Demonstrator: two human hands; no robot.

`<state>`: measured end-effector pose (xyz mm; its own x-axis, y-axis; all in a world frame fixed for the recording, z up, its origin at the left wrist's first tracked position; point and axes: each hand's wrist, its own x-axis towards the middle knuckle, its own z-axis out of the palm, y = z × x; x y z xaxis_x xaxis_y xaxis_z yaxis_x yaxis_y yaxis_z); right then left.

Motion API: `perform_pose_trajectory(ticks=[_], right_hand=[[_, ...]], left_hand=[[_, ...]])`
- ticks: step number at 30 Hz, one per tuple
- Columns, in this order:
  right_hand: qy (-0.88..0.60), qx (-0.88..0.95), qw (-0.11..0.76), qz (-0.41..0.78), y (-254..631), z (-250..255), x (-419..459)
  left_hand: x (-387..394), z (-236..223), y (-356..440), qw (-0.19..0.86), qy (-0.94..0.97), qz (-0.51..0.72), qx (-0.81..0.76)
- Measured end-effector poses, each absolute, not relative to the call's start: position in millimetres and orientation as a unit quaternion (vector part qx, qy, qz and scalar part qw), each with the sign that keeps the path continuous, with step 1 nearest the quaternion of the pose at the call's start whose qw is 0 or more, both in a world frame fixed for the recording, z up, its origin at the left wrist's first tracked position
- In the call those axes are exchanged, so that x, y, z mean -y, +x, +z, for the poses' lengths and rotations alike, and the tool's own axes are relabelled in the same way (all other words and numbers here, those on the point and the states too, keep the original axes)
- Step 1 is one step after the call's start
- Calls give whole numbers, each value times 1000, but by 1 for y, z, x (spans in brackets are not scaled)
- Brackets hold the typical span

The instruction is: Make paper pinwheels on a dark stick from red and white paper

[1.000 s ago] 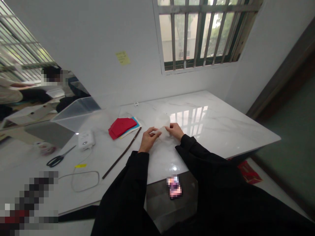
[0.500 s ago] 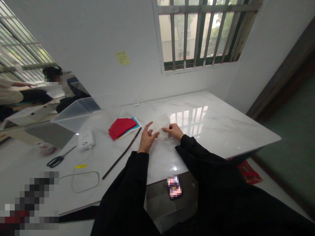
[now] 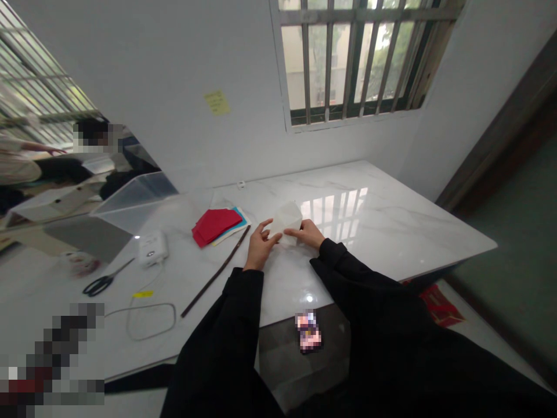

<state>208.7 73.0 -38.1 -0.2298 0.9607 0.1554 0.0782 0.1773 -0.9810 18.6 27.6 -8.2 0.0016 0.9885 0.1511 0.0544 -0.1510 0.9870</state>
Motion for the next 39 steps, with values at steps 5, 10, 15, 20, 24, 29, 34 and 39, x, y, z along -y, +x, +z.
perform_pose_trajectory(ticks=[5,10,15,20,24,29,34,39], right_hand=[[-420,602,470,490,209,-39,-75],[-422,564,486,516,211,-36,-74],[-418,541,502,529,211,-31,-71],[-413,537,505,535,212,-31,-71],[-399,536,509,543,212,-34,-72],[-384,535,508,556,211,-35,-72],[-390,537,500,556,211,-34,-71],[-393,540,499,552,210,-35,-72]], left_hand=[[-32,-13,18,450,534,533,-477],[-31,-13,19,470,502,546,-478],[-31,-10,20,481,477,551,-487],[-30,-8,20,482,464,561,-486],[-30,-7,20,486,464,562,-481],[-29,-6,22,492,466,557,-481],[-27,-4,21,486,473,556,-482],[-26,-4,21,486,477,549,-484]])
